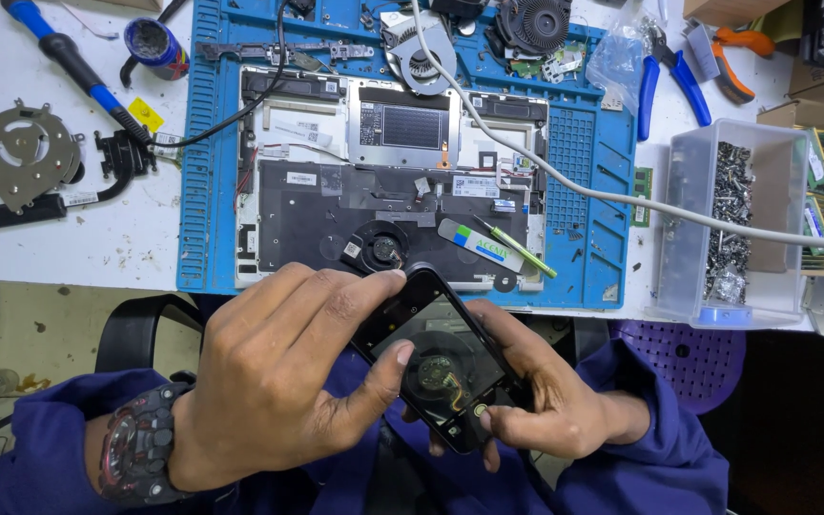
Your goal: The person cleans a small circular electronic component with a brush and a green tool, then uses a screwdriver to adjust it. They briefly use a smartphone to take a picture of the component before using a soldering iron to work on the component's wires.
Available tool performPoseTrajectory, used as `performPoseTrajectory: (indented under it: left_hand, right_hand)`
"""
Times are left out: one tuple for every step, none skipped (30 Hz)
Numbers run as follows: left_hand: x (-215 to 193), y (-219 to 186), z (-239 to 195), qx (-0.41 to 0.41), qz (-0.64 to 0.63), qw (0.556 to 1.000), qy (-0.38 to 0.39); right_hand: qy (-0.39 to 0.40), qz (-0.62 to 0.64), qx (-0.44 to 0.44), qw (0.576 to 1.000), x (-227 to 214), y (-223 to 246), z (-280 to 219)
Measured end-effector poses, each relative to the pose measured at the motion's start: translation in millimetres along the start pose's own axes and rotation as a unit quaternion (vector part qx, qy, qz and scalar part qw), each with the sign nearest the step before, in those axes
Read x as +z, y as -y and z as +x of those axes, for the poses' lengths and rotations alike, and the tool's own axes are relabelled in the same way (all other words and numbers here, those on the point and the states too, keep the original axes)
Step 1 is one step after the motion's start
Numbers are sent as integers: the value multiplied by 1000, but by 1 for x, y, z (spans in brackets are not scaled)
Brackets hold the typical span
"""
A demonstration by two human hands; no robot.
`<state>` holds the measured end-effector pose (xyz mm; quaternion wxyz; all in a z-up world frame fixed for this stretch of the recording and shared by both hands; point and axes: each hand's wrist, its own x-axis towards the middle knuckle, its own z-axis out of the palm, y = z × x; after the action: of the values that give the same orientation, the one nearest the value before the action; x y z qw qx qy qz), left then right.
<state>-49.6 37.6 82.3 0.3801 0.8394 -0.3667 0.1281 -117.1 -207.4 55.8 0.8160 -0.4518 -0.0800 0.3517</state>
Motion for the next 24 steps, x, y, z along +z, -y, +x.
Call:
performPoseTrajectory:
  left_hand:
    - [0,0,0,-2,-1,1000,1]
    - [0,0,-1,-4,-2,1000,3]
    - [0,0,0,-4,-2,1000,3]
    - [0,0,1,1,-2,1000,-1]
    - [-1,0,2,6,-3,1000,-5]
    - [-1,0,2,6,-2,1000,-5]
    - [-1,1,1,6,-1,1000,-3]
    - [0,1,1,6,0,1000,-2]
    - [0,1,0,6,-1,1000,-2]
    - [0,1,0,2,-2,1000,0]
    - [1,1,-1,-2,-3,1000,2]
    - [0,1,0,-2,-3,1000,1]
    - [0,1,0,-1,-3,1000,1]
    - [0,0,0,-1,-3,1000,1]
    - [-1,0,1,-1,-3,1000,1]
    - [-1,1,2,3,-4,1000,0]
    - [-1,1,2,6,-5,1000,0]
    - [-1,1,1,6,-5,1000,-1]
    - [-1,1,1,6,-5,1000,-1]
    - [-1,1,1,6,-4,1000,-1]
    - [-1,1,1,6,-4,1000,-1]
    - [-1,1,2,7,-6,1000,-2]
    - [-1,2,2,8,-7,1000,-4]
    - [-1,2,2,8,-7,1000,-4]
  right_hand:
    - [3,-3,0,1000,-1,0,0]
    - [7,-6,0,1000,-2,0,-1]
    - [6,-6,0,1000,-1,-1,-1]
    - [1,-4,-4,1000,-1,-1,-1]
    - [-4,-1,-8,1000,-1,-1,-1]
    - [-4,-1,-8,1000,-2,-2,-1]
    - [5,-3,-15,1000,-3,-3,-1]
    - [13,-5,-22,1000,-4,-4,-1]
    - [13,-5,-23,1000,-3,-3,-1]
    - [9,-2,-15,1000,-2,-2,0]
    - [6,0,-7,1000,-2,-1,0]
    - [7,-1,-7,1000,-2,-1,0]
    - [6,-5,-5,1000,-2,-1,0]
    - [6,-9,-4,1000,-2,0,0]
    - [5,-9,-4,1000,-2,0,0]
    - [6,-6,-3,1000,-2,0,0]
    - [7,-2,-3,1000,-2,-1,0]
    - [7,-3,-3,1000,-2,-1,0]
    - [6,0,-2,1000,-2,-1,0]
    - [4,3,-2,1000,-2,-1,0]
    - [4,3,-2,1000,-2,-2,0]
    - [-2,5,-5,1000,-3,-3,0]
    - [-7,7,-8,1000,-3,-4,0]
    - [-7,7,-8,1000,-3,-5,-1]
